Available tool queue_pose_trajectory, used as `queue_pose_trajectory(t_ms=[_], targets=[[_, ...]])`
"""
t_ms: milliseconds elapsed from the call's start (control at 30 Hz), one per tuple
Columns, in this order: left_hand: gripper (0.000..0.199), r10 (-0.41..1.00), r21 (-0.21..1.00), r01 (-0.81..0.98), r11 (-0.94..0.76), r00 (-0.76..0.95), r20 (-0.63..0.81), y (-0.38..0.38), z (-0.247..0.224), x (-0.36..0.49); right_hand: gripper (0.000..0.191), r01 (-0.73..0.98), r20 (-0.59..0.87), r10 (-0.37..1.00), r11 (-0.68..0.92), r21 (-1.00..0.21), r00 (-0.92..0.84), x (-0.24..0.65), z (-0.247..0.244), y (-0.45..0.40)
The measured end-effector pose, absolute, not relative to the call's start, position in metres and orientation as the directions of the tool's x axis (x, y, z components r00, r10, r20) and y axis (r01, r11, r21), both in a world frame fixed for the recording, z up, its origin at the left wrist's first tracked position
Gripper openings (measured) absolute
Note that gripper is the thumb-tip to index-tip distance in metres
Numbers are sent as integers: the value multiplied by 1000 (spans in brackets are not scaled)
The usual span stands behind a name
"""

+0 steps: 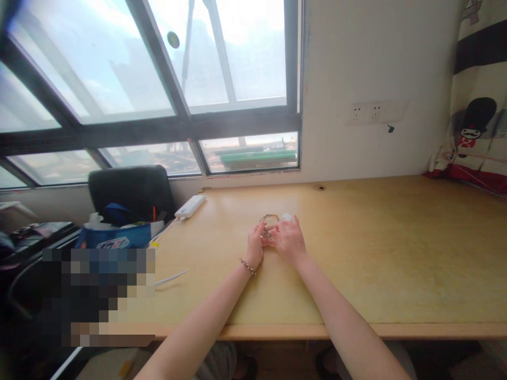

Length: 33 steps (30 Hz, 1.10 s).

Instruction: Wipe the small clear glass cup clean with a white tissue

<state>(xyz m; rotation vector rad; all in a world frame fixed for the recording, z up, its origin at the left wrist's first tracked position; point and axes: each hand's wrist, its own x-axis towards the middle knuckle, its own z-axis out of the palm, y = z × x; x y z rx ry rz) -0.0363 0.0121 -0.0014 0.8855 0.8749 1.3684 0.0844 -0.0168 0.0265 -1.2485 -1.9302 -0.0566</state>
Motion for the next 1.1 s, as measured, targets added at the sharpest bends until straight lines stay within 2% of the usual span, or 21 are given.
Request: queue_pose_trajectory(t_ms=[100, 300, 667, 833, 1000, 1100], targets=[[42, 1000, 912, -409, 1, 20, 8, 12, 0, -36, 26, 846, 664, 734, 439, -303, -143, 83, 25, -17], [40, 998, 936, -349, -51, 15, 60, 6, 8, -34, 30, 846, 664, 741, 413, -338, -97, 83, 20, -16], [40, 998, 975, -216, -52, -43, 44, 8, 6, -39, 26, 729, 616, 756, 547, -411, -220, 85, 20, -16], [38, 995, 972, -230, -47, -99, 24, 10, 6, -39, 25, 709, 609, 752, 573, -411, -254, 83, 21, -16], [36, 991, 968, -228, -109, -106, 87, 10, 5, -36, 29, 690, 574, 804, 504, -519, -155, 83, 11, -11], [37, 977, 971, -138, -196, -112, 182, 9, 3, -35, 30, 612, 518, 848, 467, -638, -108, 82, 6, -8]])
